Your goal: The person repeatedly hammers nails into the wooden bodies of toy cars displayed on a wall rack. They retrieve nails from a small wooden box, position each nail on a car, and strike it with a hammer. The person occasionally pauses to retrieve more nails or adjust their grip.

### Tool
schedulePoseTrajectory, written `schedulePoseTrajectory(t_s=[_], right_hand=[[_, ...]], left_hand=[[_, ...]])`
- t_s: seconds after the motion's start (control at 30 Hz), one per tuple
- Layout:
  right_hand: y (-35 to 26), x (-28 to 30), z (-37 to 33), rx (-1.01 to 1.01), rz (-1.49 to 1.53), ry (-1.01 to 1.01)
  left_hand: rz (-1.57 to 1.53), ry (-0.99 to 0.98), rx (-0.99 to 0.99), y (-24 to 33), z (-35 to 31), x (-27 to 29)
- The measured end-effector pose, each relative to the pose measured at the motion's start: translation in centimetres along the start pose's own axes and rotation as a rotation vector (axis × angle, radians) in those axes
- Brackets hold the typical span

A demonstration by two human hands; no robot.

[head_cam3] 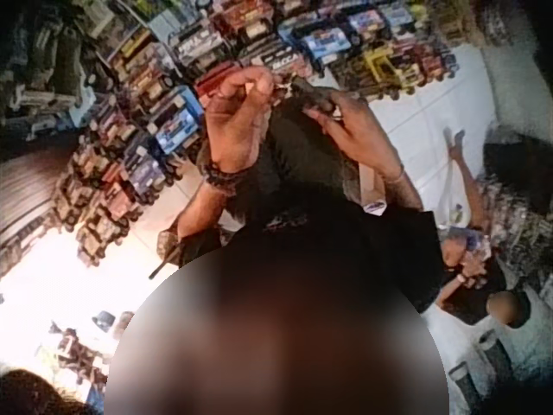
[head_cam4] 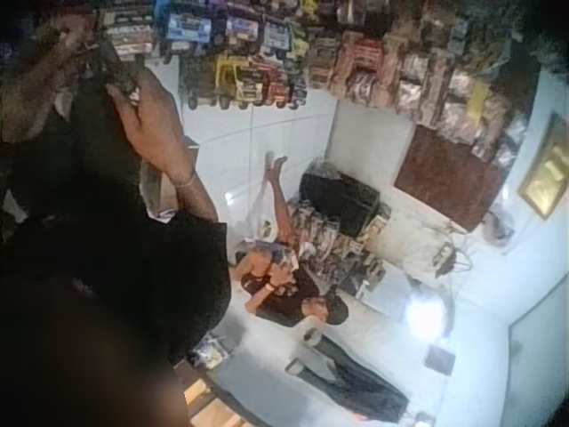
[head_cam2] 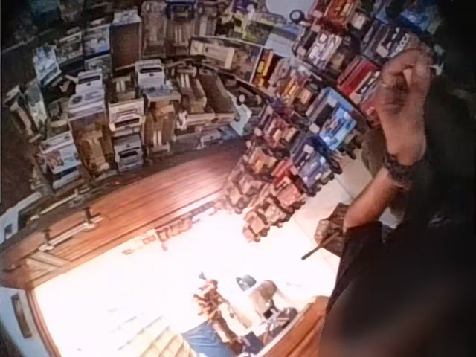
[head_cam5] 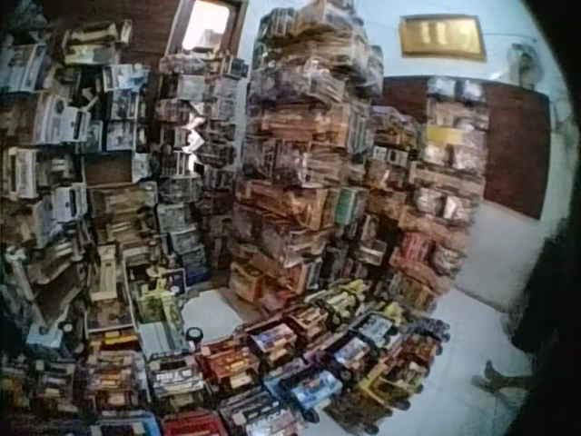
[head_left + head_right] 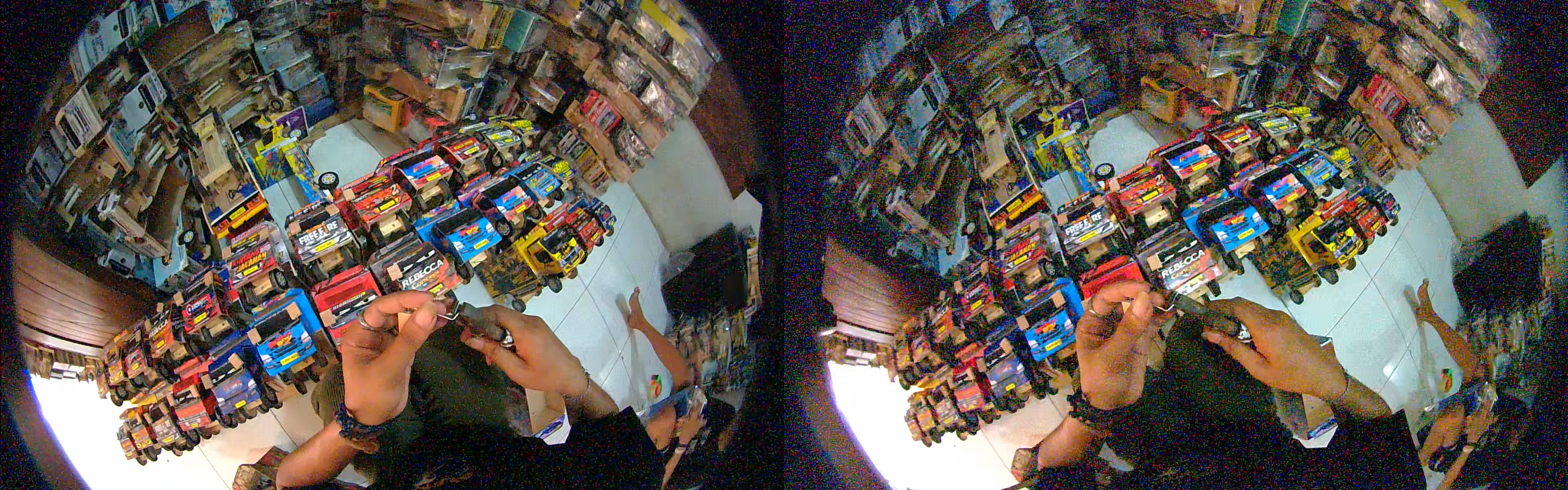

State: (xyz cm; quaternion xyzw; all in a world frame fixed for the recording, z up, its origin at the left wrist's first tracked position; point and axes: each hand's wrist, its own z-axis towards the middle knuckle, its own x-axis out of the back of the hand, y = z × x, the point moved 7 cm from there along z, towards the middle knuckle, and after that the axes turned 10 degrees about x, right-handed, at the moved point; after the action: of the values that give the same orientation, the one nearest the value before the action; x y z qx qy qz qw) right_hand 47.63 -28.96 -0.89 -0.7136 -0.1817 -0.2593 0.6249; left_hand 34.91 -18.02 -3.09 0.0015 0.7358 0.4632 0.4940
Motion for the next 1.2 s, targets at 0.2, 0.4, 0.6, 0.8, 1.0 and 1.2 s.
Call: schedulePoseTrajectory(t_s=[0.2, 0.4, 0.6, 0.8, 1.0, 1.2], right_hand=[[-1.1, 0.0, 0.2, 0.13, -0.109, 0.073], [-1.0, -0.3, 0.1, 0.092, -0.154, 0.071], [-0.6, -1.2, -0.1, 0.011, 0.125, -0.073], [-1.7, -2.3, 0.4, 0.071, 0.514, -0.222], [-1.5, -3.3, 0.1, -0.104, 0.685, -0.341], [-0.9, -3.7, 0.6, -0.176, 0.694, -0.361]], left_hand=[[-0.021, 0.019, 0.053, -0.5, 0.1, 0.6], [-0.136, -0.014, 0.071, -0.8, 0.2, 0.8], [-0.043, -0.049, -0.002, -0.6, 0.1, 1.2], [-0.17, -0.135, 0.03, -1.0, 0.3, 1.1], [-0.21, -0.136, 0.035, -1.2, 0.4, 1.0], [-0.249, -0.14, 0.09, -1.8, 0.5, 1.4]])
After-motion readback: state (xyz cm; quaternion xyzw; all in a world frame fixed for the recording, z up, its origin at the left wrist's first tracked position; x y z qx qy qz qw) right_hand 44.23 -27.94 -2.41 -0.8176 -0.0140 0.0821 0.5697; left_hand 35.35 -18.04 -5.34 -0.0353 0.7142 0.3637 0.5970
